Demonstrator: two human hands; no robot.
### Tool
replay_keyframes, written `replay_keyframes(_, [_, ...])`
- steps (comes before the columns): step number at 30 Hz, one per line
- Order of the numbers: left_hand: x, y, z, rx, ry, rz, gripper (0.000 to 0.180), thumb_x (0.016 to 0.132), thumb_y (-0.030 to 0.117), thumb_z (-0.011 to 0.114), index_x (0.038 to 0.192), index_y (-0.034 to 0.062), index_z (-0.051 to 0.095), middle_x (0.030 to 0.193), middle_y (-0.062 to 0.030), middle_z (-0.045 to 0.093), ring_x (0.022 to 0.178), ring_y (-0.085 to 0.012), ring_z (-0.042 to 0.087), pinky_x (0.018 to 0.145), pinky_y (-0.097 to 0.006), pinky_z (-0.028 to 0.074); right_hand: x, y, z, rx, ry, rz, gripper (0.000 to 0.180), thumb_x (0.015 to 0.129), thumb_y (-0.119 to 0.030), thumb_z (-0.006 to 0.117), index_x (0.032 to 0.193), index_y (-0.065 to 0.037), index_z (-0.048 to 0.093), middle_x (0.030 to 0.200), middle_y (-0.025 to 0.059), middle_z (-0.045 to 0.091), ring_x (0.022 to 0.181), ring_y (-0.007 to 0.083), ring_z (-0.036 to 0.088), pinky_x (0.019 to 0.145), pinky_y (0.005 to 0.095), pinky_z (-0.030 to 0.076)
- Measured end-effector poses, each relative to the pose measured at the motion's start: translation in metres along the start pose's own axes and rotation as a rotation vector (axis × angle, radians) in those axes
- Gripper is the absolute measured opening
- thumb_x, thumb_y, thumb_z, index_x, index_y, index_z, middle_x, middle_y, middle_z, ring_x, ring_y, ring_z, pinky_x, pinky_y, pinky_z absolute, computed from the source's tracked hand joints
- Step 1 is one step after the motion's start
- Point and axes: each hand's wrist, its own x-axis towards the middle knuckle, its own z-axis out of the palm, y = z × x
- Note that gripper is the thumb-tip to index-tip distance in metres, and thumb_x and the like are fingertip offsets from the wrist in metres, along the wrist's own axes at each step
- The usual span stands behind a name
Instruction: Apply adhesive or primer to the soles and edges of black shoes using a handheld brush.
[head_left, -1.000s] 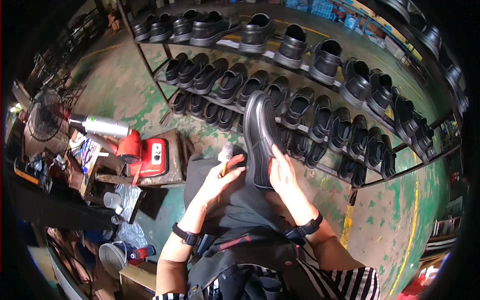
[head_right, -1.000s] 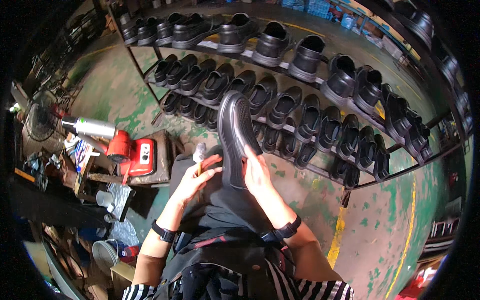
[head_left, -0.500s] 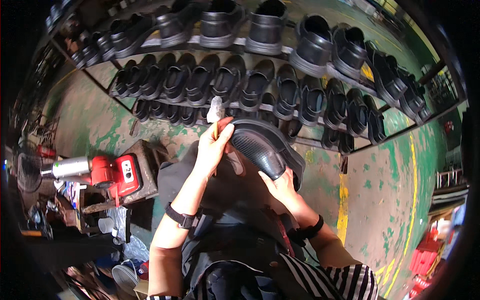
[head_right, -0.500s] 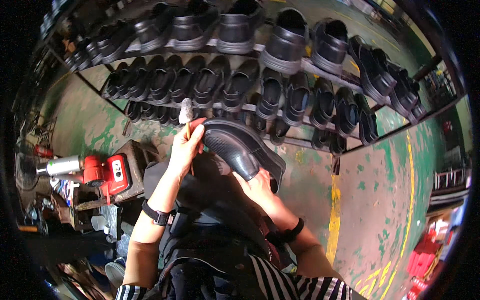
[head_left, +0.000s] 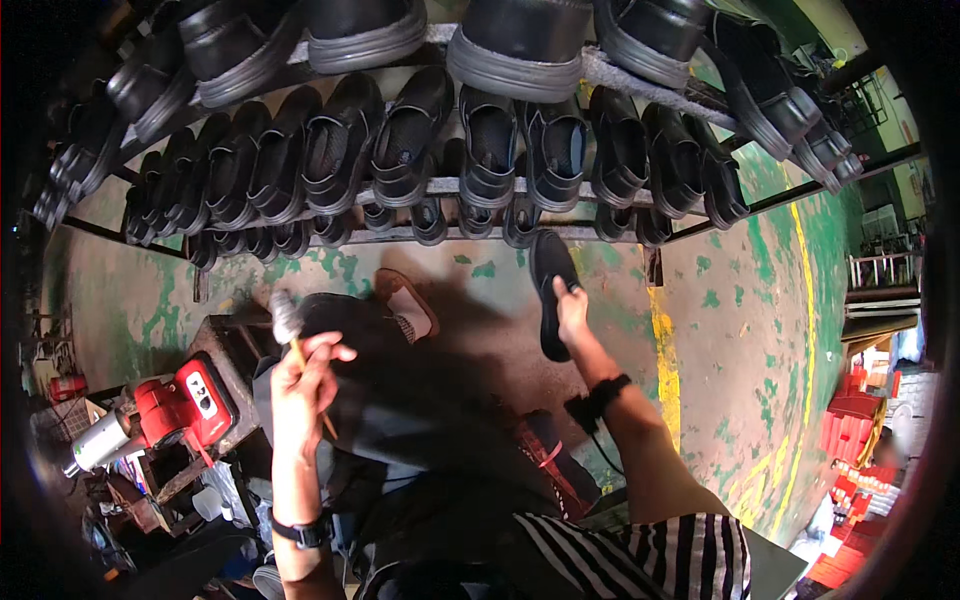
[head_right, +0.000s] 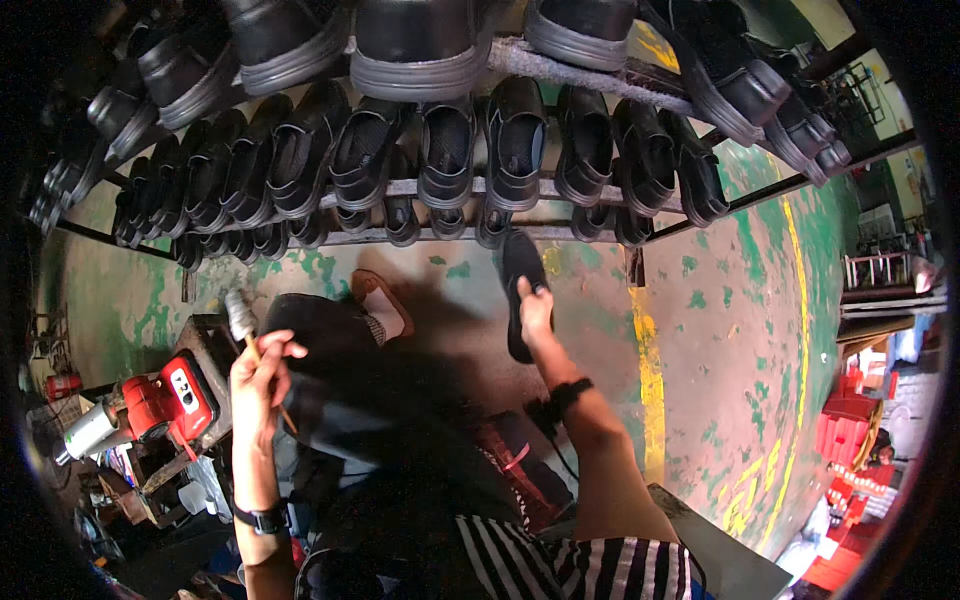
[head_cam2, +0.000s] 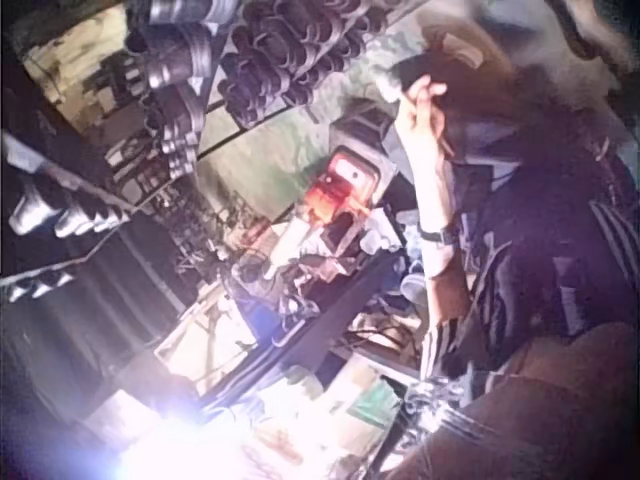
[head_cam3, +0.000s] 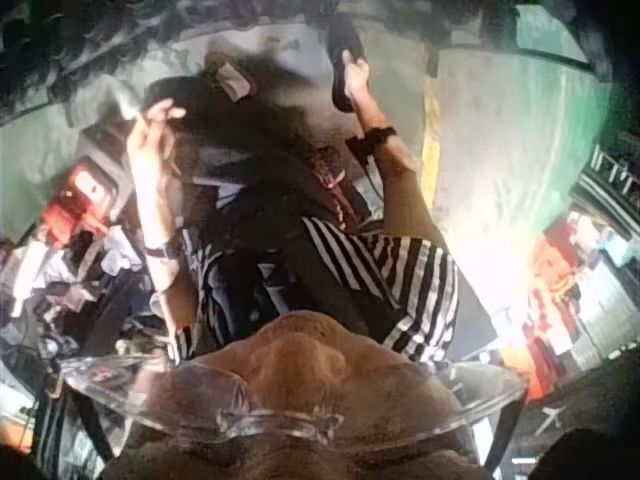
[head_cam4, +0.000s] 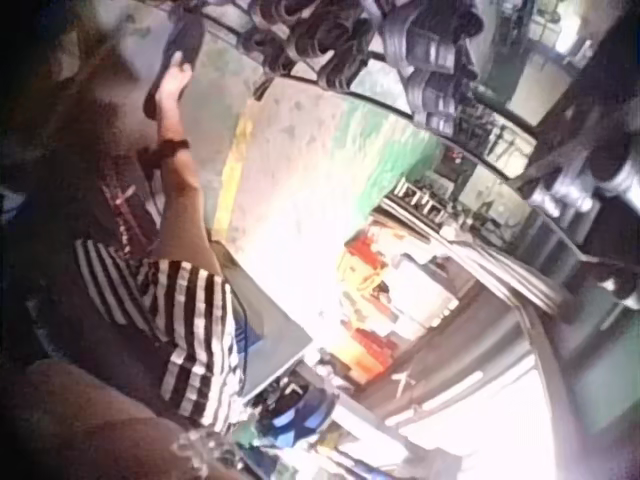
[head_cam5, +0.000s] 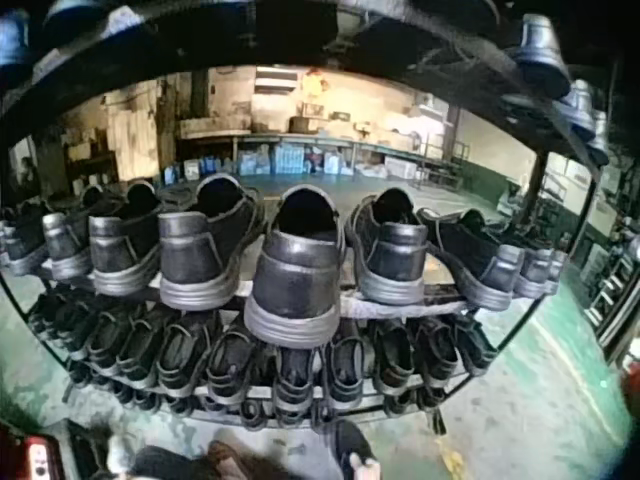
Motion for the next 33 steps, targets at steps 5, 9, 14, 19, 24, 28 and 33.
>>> replay_keyframes(5, [-0.012,-0.005,-0.02,-0.014,0.115,-0.032,0.024,0.101,0.017,0.053,0.113,-0.0008,0.065,0.089,-0.0108,0.07,0.041,-0.0017,0.034,0.038,-0.017,0.023,0.114,-0.025,0.012,0.032,0.213,0.041,0.032,0.089,-0.026,0.072,0.104,0.001,0.064,0.102,0.0071,0.066,0.091,0.0182,0.059,0.083,0.0325,0.047])
replay_keyframes(9, [-0.009,-0.016,-0.024,-0.074,0.154,-0.064,0.024,0.1,0.017,0.053,0.113,-0.0005,0.064,0.088,-0.0122,0.069,0.04,-0.0022,0.035,0.036,-0.017,0.023,0.169,-0.058,0.029,0.082,0.091,-0.166,0.032,0.087,-0.022,0.071,0.106,0.002,0.065,0.101,0.0118,0.069,0.089,0.0225,0.062,0.082,0.0353,0.049])
replay_keyframes(14, [-0.006,-0.023,-0.025,-0.1,0.138,-0.094,0.023,0.101,0.021,0.054,0.11,0.0031,0.064,0.085,-0.0095,0.069,0.04,-0.003,0.038,0.035,-0.017,0.026,0.162,-0.052,0.07,-0.896,-0.025,-0.485,0.049,0.08,-0.045,0.066,0.107,-0.005,0.067,0.11,0.0185,0.067,0.105,0.0292,0.065,0.087,0.0413,0.05])
replay_keyframes(19, [-0.016,-0.018,-0.031,-0.095,0.16,-0.102,0.022,0.101,0.019,0.053,0.11,0.0028,0.064,0.084,-0.0099,0.069,0.04,-0.0038,0.038,0.036,-0.018,0.026,0.132,0.009,0.114,-1.5,-0.241,-0.586,0.039,0.087,-0.034,0.058,0.124,-0.021,0.063,0.129,0.0092,0.06,0.118,0.0261,0.057,0.098,0.0435,0.045])
replay_keyframes(24, [-0.033,-0.02,-0.043,-0.159,0.204,-0.058,0.022,0.1,0.017,0.054,0.111,0.0007,0.065,0.082,-0.0122,0.069,0.039,-0.0038,0.034,0.037,-0.018,0.023,0.085,0.033,0.079,-1.577,-0.17,-0.73,0.02,0.086,-0.028,0.055,0.092,-0.021,0.073,0.104,0.002,0.071,0.109,0.0207,0.06,0.087,0.0379,0.043])
replay_keyframes(28, [-0.046,-0.026,-0.051,-0.216,0.17,-0.073,0.023,0.101,0.019,0.054,0.111,0.0012,0.064,0.073,-0.0107,0.067,0.039,-0.0042,0.034,0.037,-0.019,0.023,0.007,0.002,0.068,-1.105,-0.18,-0.872,0.016,0.08,-0.009,0.066,0.091,-0.02,0.071,0.1,0.0045,0.068,0.1,0.0224,0.062,0.086,0.0385,0.045])
replay_keyframes(33, [-0.059,-0.025,-0.049,-0.284,0.121,-0.101,0.029,0.103,0.025,0.051,0.11,-0.0004,0.063,0.059,-0.0026,0.056,0.041,-0.0043,0.036,0.039,-0.018,0.024,-0.106,-0.075,0.065,-0.378,-0.411,-0.755,0.016,0.077,0.007,0.068,0.084,-0.007,0.067,0.08,0.0027,0.056,0.076,0.0159,0.055,0.07,0.0271,0.045])
